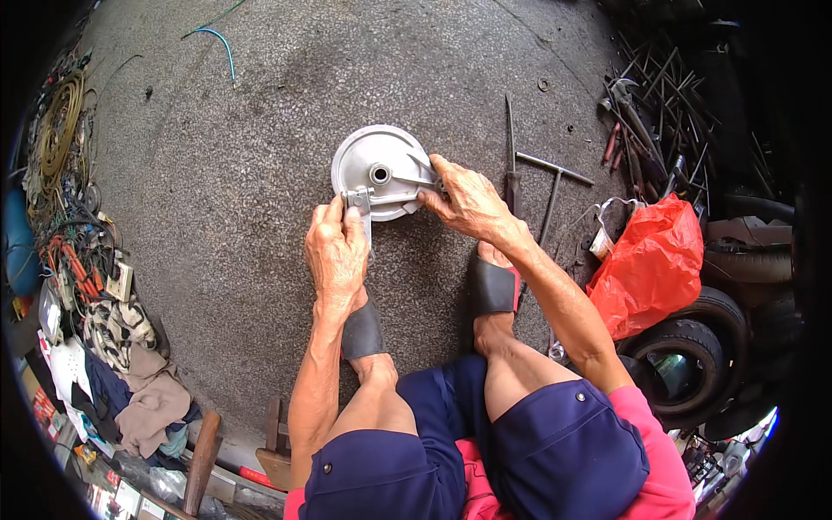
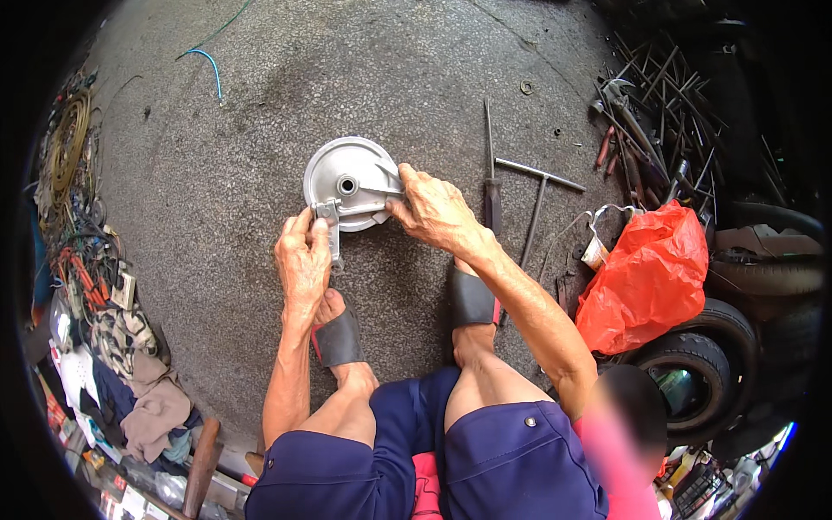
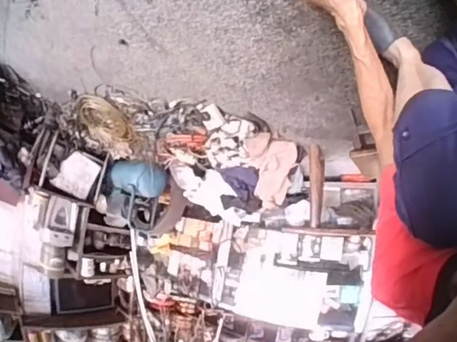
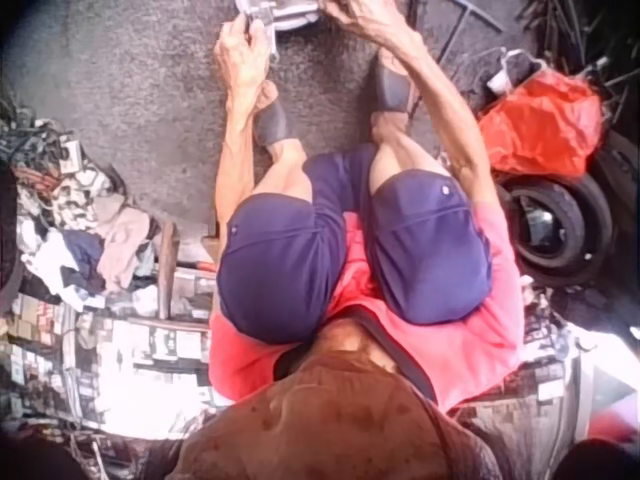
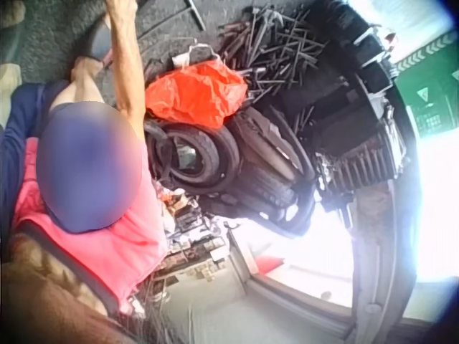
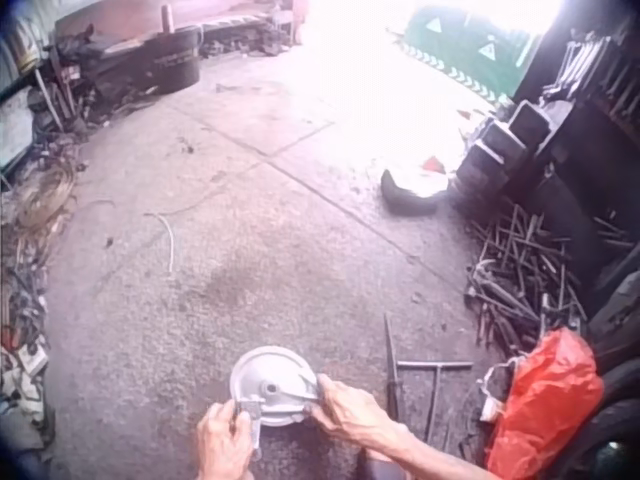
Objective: The person sits on the floor and assembles a circular mechanical component, likely a clutch or brake assembly. They insert small metal pieces, align parts, and use a screwdriver and wrench to tighten screws and secure the assembly.
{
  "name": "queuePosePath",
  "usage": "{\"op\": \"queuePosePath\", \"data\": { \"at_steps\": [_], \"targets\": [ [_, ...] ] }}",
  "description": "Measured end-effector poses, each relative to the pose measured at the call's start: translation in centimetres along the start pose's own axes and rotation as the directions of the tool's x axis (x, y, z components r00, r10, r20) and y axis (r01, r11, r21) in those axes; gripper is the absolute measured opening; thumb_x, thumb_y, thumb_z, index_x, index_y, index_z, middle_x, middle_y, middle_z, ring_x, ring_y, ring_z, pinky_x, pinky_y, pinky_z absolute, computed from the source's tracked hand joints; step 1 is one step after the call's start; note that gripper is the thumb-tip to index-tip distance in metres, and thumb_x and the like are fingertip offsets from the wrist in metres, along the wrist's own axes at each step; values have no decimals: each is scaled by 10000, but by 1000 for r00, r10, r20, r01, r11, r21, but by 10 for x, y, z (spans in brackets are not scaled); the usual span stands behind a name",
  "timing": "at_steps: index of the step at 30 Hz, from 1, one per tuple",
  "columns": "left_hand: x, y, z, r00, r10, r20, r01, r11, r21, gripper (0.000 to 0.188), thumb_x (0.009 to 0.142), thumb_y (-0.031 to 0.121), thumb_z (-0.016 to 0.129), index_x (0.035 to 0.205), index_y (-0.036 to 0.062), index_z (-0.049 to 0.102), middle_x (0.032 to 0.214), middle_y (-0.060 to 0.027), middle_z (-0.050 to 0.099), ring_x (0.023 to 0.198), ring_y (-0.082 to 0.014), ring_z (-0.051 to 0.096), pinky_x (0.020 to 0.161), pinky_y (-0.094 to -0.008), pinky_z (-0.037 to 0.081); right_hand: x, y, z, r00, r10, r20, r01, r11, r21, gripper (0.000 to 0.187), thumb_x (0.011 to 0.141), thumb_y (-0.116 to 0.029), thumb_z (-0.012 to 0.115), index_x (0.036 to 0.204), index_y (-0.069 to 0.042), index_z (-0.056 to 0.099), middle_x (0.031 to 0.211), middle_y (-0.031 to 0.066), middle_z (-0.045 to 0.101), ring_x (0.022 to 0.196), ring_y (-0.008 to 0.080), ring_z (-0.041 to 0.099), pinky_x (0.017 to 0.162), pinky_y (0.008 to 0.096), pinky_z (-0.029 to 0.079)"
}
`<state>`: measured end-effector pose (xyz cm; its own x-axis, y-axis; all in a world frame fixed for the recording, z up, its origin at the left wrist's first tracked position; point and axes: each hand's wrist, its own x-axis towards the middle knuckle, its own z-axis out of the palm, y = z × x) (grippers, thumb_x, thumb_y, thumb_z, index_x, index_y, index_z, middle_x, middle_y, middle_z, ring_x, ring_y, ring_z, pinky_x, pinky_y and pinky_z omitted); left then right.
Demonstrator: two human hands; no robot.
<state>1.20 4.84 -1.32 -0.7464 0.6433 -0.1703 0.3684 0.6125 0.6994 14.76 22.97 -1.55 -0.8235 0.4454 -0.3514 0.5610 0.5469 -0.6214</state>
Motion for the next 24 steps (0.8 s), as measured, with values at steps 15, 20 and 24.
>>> {"op": "queuePosePath", "data": {
  "at_steps": [15, 20, 24],
  "targets": [
    [13, -34, -44, 999, 27, -20, -26, 997, 70, 417, 805, 180, 765, 1170, 4, 668, 897, -138, 670, 788, -294, 676, 704, -397, 516, -19, -28, 37, 976, -77, 204, 30, 973, 228, 333, 870, -178, 660, 1058, 20, 469, 870, 265, 619, 883, 464, 637, 765, 508, 531],
    [13, -37, -51, 998, 54, -18, -53, 996, 78, 384, 809, 194, 755, 1152, 51, 657, 861, -142, 658, 770, -338, 668, 685, -432, 513, -44, 47, -14, 980, -118, 158, 178, 875, -451, 219, 769, -63, 637, 977, 5, 620, 842, 175, 596, 775, 343, 628, 714, 445, 518],
    [12, -39, -47, 999, 22, -26, -23, 1000, -20, 389, 822, 196, 754, 1159, 25, 660, 894, -170, 677, 793, -343, 678, 694, -426, 521, -92, 108, -48, 954, -76, 289, 285, 522, -804, 157, 762, -98, 646, 912, -53, 629, 934, 102, 556, 981, 259, 557, 842, 392, 428]
  ]
}}
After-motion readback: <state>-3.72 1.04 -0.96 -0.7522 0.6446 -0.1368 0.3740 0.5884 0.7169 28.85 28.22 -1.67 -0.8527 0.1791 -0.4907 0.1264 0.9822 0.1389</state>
